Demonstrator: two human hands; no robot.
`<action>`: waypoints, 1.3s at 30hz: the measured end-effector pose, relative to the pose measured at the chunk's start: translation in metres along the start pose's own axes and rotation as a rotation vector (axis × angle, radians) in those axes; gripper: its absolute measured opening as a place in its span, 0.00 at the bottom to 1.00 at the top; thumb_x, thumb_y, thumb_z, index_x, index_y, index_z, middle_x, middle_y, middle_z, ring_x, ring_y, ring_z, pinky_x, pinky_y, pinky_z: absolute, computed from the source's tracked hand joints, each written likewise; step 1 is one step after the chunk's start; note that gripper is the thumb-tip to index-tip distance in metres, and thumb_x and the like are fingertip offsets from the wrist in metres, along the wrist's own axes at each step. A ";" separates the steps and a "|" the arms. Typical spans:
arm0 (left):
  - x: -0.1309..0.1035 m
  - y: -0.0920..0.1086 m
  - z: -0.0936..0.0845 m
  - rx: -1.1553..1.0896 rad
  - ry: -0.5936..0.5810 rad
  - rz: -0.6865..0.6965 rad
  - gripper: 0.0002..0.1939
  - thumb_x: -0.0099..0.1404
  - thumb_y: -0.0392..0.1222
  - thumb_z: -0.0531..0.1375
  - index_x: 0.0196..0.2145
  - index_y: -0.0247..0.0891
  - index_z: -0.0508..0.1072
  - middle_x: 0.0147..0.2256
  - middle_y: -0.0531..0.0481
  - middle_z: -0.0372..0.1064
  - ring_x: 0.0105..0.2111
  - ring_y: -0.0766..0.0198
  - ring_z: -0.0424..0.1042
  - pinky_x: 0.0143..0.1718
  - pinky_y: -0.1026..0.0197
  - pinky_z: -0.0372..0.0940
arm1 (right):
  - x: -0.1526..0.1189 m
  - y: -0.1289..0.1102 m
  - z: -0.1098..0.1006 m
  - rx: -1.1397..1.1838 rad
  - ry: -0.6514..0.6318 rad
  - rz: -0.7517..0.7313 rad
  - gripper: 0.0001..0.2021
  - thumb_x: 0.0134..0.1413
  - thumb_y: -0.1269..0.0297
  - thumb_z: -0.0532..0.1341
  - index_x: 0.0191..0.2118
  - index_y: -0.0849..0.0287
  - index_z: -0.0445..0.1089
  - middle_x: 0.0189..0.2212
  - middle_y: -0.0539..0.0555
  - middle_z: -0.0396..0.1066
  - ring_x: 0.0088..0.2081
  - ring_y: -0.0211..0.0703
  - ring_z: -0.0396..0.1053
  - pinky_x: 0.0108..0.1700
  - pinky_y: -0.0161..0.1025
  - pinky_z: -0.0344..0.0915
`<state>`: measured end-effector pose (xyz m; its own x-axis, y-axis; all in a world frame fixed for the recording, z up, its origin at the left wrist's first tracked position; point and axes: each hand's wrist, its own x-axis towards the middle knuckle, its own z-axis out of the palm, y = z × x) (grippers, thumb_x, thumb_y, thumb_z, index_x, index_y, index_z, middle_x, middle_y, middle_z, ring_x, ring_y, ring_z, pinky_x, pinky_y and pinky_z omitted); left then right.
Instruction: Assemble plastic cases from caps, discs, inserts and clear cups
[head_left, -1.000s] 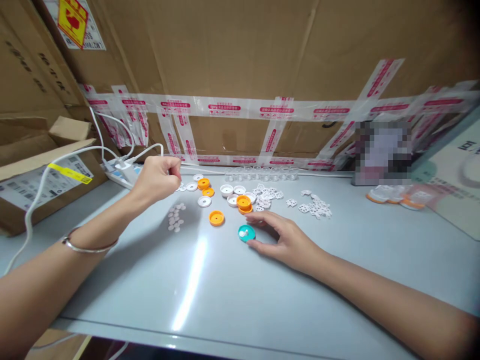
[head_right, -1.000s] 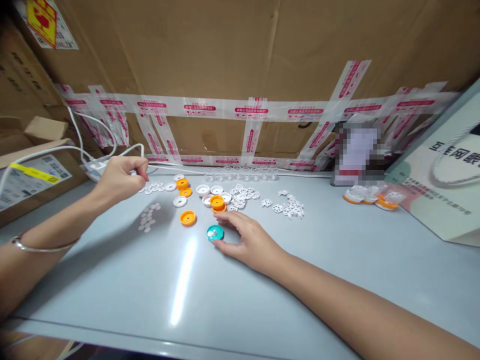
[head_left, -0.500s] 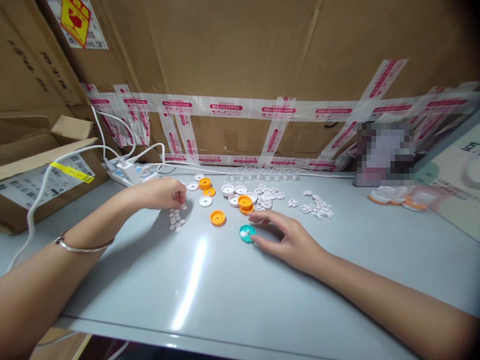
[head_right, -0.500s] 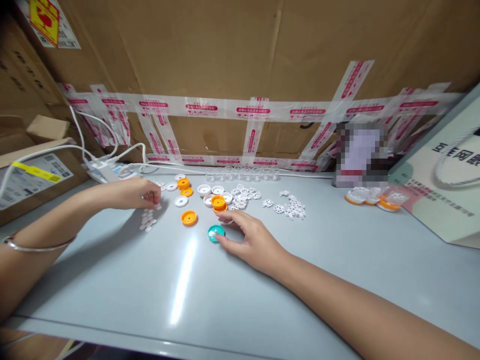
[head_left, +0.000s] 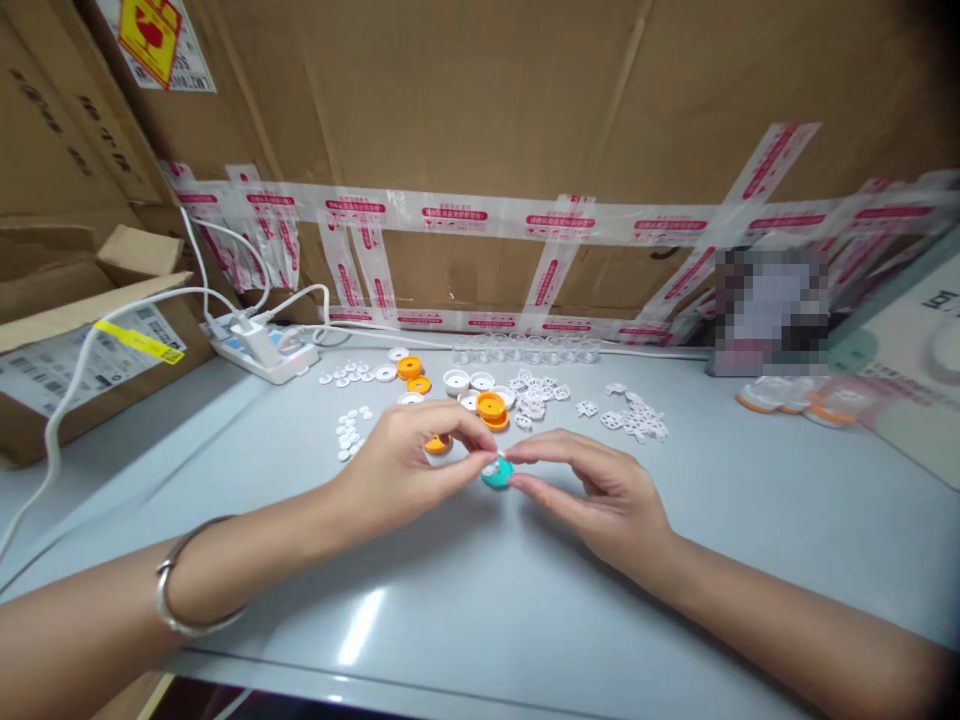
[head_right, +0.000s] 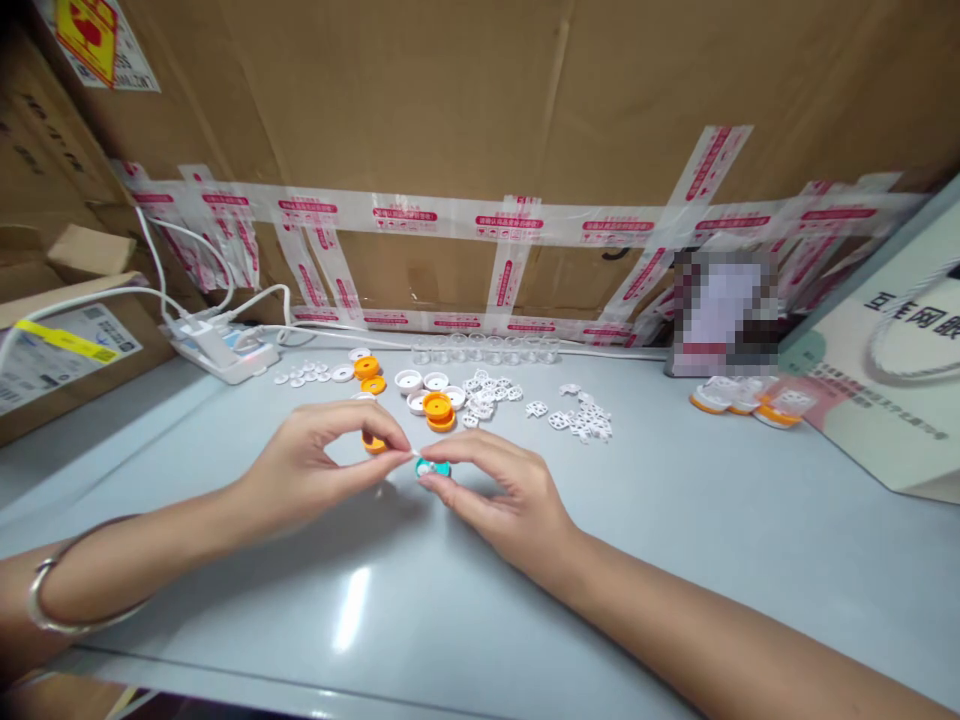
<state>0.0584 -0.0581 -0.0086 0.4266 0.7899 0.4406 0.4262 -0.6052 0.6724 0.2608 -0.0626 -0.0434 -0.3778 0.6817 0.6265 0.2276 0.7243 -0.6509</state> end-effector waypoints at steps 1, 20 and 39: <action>-0.003 0.002 0.007 -0.038 0.008 -0.001 0.02 0.59 0.35 0.60 0.29 0.37 0.73 0.28 0.55 0.72 0.29 0.72 0.69 0.32 0.70 0.62 | -0.001 -0.002 0.001 0.011 -0.004 -0.009 0.10 0.50 0.74 0.63 0.39 0.55 0.72 0.34 0.51 0.75 0.36 0.38 0.72 0.40 0.36 0.69; -0.012 -0.037 0.016 0.477 -0.302 0.276 0.10 0.66 0.40 0.54 0.40 0.43 0.74 0.39 0.50 0.72 0.36 0.65 0.71 0.37 0.60 0.56 | 0.003 0.029 -0.011 -0.461 -0.274 -0.213 0.08 0.55 0.72 0.56 0.37 0.58 0.71 0.32 0.55 0.73 0.35 0.42 0.69 0.38 0.40 0.68; -0.011 -0.039 0.016 0.503 -0.292 0.319 0.11 0.66 0.36 0.52 0.39 0.42 0.75 0.39 0.50 0.72 0.35 0.65 0.71 0.36 0.61 0.57 | 0.002 0.023 -0.012 -0.590 -0.399 -0.250 0.10 0.58 0.71 0.53 0.40 0.58 0.70 0.34 0.57 0.72 0.36 0.43 0.68 0.38 0.42 0.67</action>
<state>0.0496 -0.0448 -0.0494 0.7619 0.5480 0.3452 0.5338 -0.8332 0.1444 0.2756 -0.0428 -0.0521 -0.7524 0.4816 0.4493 0.4927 0.8643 -0.1014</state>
